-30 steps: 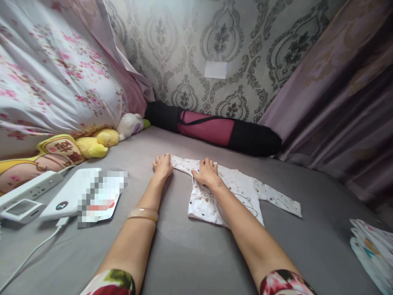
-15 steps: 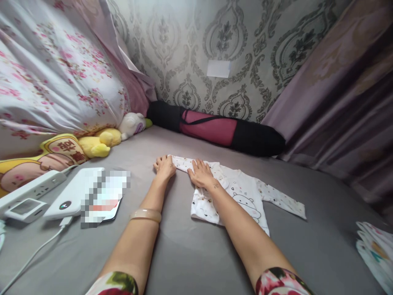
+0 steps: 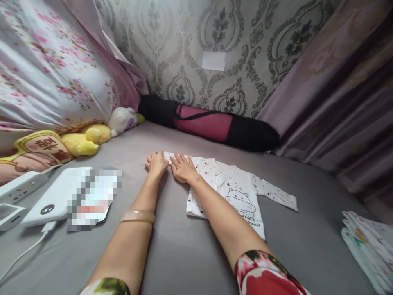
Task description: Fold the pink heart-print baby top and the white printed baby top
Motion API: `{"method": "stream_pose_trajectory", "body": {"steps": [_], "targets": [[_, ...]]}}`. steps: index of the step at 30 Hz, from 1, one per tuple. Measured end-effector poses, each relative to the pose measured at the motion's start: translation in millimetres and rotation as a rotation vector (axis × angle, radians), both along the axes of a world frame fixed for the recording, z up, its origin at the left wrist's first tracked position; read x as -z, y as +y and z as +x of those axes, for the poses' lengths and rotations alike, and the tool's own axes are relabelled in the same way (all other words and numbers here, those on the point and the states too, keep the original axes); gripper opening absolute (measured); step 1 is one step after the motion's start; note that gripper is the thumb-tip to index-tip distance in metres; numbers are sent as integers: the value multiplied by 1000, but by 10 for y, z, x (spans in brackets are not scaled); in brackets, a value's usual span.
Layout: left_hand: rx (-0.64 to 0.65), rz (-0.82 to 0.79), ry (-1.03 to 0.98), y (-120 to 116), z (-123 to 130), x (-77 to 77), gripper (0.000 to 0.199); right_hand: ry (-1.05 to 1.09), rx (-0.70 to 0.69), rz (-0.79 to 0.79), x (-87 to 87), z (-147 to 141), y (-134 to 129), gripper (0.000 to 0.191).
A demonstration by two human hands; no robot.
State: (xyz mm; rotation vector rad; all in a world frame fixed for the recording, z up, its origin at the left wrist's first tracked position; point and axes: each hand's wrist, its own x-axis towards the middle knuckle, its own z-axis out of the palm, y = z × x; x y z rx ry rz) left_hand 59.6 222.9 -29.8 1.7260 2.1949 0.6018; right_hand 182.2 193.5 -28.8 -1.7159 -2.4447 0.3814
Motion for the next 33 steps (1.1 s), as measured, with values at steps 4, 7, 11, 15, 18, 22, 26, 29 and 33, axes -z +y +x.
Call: {"method": "stream_pose_trajectory", "body": {"steps": [4, 7, 11, 15, 18, 22, 26, 29, 33], "targets": [[-16, -4, -23, -4, -2, -24, 43, 108, 11, -58, -62, 50, 41, 57], [-19, -9, -43, -14, -12, -35, 45, 238, 97, -6, -199, 238, -35, 58], [-27, 20, -63, -41, -18, -59, 47, 204, 261, 51, -327, 689, -464, 61], [-24, 73, -71, -87, 7, -112, 45, 77, 329, -12, -236, 1029, -1018, 66], [1, 121, -58, -152, 69, -140, 42, 0, 348, -51, -83, 1071, -1238, 70], [109, 182, 13, -298, 213, -148, 39, -23, 366, -37, 19, 1035, -1248, 70], [325, 198, 97, -505, 359, -201, 36, 89, 320, -69, -71, 1098, -1236, 69], [569, 192, 111, -714, 462, -224, 37, 142, 304, -68, -177, 1153, -1348, 67], [931, 134, 111, -1062, 643, -87, 39, 52, 308, -3, -184, 1132, -1593, 65]]}}
